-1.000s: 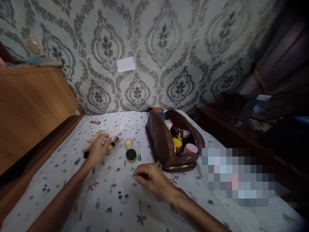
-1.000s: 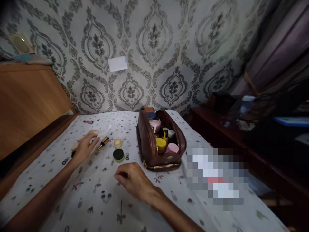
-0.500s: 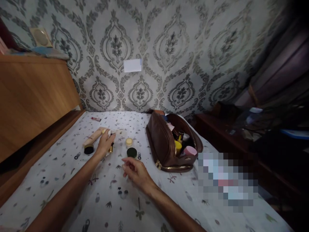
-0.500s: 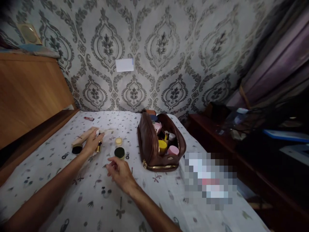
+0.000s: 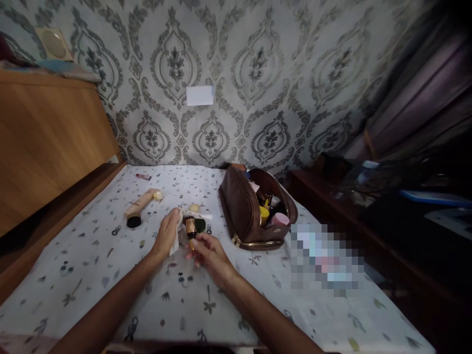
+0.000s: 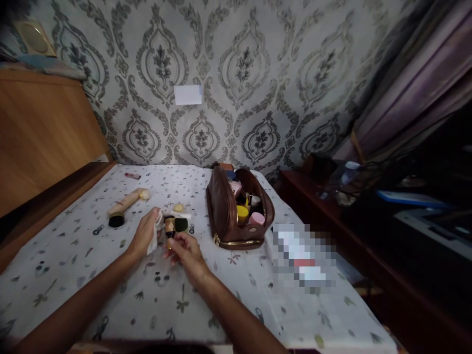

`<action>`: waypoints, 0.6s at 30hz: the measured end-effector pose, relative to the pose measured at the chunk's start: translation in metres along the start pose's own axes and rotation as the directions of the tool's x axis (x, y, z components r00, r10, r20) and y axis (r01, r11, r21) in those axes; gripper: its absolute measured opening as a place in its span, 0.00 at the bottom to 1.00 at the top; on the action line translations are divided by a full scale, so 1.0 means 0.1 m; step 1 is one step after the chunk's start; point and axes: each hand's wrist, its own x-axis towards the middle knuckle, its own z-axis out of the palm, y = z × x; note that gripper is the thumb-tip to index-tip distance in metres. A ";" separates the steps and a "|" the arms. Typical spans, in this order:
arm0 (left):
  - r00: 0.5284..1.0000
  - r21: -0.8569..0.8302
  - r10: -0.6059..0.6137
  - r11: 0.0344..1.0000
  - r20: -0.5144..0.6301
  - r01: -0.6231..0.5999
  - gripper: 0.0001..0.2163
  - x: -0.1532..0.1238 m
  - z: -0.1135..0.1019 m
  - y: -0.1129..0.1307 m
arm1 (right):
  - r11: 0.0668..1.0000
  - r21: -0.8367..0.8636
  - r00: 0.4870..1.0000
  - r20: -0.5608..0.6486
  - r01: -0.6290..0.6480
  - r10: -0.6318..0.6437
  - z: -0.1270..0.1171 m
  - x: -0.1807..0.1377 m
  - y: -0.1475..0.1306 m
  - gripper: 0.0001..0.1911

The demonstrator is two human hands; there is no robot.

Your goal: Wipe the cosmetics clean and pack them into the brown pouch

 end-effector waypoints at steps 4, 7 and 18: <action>0.998 0.015 -0.060 0.998 0.027 0.059 0.13 0.10 -0.13 -0.07 | 1.000 0.017 1.000 -0.008 0.022 -0.022 -0.05 0.00 -0.10 0.25; 1.000 0.136 0.013 0.991 -0.007 -0.012 0.11 0.16 -0.21 -0.07 | 0.996 0.053 0.996 -0.043 0.076 -0.073 -0.07 0.02 -0.15 0.24; 0.980 0.067 0.162 0.983 0.114 -0.170 0.04 0.04 -0.16 0.06 | 0.997 -0.038 0.996 -0.065 0.065 -0.067 -0.07 0.04 -0.11 0.23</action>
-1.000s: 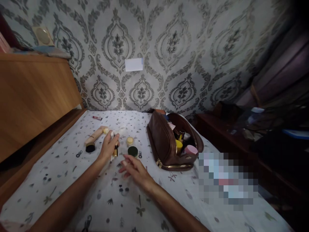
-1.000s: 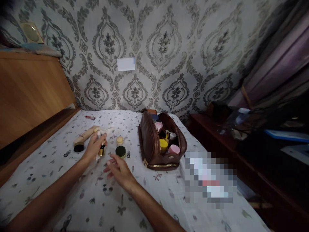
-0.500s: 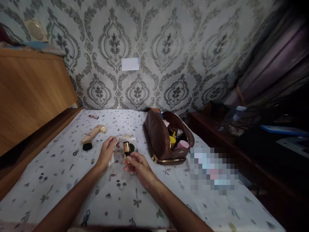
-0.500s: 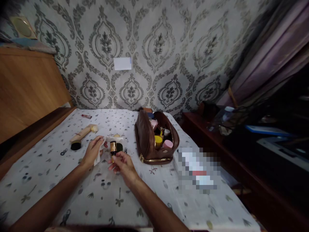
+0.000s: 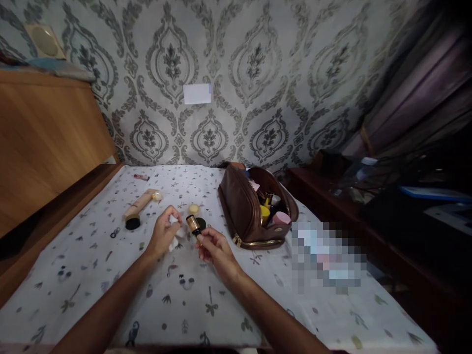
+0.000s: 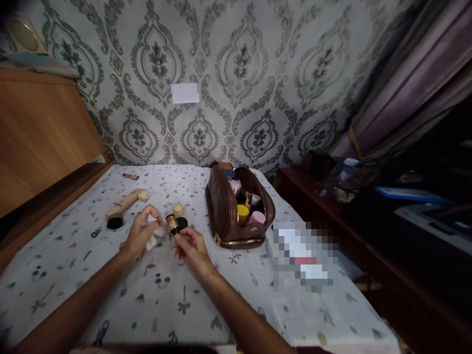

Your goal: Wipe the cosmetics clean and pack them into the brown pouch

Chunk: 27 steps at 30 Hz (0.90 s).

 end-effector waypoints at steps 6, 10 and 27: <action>0.957 0.286 0.288 0.915 0.034 -0.285 0.05 -0.13 0.04 0.09 | 0.998 -0.061 0.999 -0.004 -0.033 0.033 0.03 -0.02 0.01 0.20; 0.793 0.342 0.484 0.723 0.370 -0.601 0.12 -0.14 0.17 0.08 | 0.998 -0.037 0.997 0.056 -0.046 0.048 0.04 -0.04 0.03 0.15; 0.756 0.068 -0.348 0.924 0.554 0.375 0.11 0.02 -0.02 -0.03 | 0.342 -0.698 0.766 0.482 0.629 -0.425 -0.15 -0.06 0.09 0.08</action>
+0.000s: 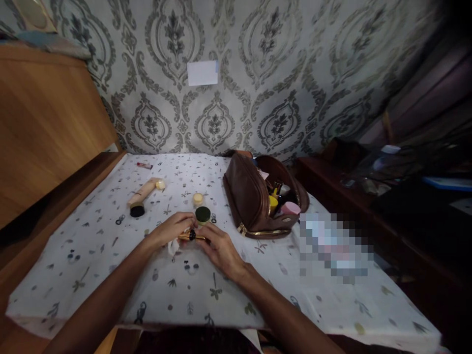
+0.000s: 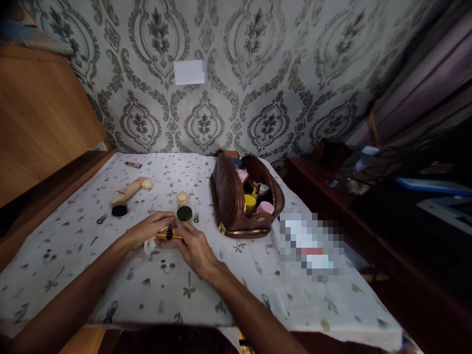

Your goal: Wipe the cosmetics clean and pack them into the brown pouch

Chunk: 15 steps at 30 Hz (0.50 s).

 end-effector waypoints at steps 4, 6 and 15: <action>1.000 0.116 0.013 0.993 0.015 -0.015 0.12 -0.03 0.05 0.00 | 0.983 -0.148 0.994 0.047 0.110 -0.104 0.03 -0.04 0.01 0.10; 0.999 0.160 0.031 0.987 -0.008 -0.030 0.12 -0.05 0.08 -0.01 | 0.976 -0.173 0.991 0.036 0.133 -0.129 0.04 -0.05 -0.01 0.11; 0.953 0.114 0.141 0.987 -0.268 -0.114 0.11 -0.10 0.23 0.12 | 0.967 0.218 0.966 -0.192 -0.129 0.173 0.06 0.02 -0.04 0.11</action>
